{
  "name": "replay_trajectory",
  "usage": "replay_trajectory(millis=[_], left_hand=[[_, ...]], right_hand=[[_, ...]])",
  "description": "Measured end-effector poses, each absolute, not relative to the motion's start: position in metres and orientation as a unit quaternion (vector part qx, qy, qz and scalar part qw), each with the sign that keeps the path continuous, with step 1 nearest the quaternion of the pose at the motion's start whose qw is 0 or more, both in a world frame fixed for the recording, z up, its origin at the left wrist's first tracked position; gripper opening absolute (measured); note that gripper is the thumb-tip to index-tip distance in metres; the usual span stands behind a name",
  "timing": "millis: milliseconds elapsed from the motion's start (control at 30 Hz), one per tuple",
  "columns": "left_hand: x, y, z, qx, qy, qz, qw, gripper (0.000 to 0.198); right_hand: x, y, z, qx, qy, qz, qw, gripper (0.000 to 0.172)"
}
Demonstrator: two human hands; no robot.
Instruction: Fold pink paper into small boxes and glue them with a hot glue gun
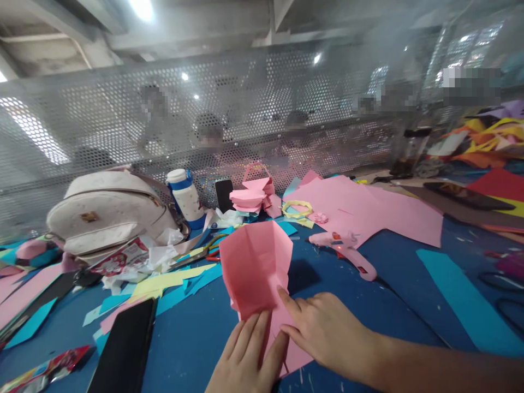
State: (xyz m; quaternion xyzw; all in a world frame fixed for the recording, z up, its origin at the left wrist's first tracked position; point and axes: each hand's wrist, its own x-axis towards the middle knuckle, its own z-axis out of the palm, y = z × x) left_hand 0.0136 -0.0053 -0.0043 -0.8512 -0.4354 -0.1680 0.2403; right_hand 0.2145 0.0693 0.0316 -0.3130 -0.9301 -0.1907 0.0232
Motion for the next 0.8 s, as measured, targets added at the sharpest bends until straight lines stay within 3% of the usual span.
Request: replay_trajectory(millis=[400,600,800], left_hand=[[0.009,-0.005,-0.006,-0.861,-0.435,-0.149,0.217,0.046],[0.007,-0.003,-0.009,-0.856,-0.431,-0.166,0.232,0.041],[-0.001,0.002,-0.009,-0.89,-0.364,-0.143,0.235,0.068]], right_hand=[[0.218,0.071,0.031,-0.3,-0.937,-0.176,0.044,0.048],[0.222,0.063,0.034,-0.255,-0.952,-0.149,0.08,0.023],[0.219,0.066,0.04,-0.307,-0.94,-0.149,0.025,0.046]])
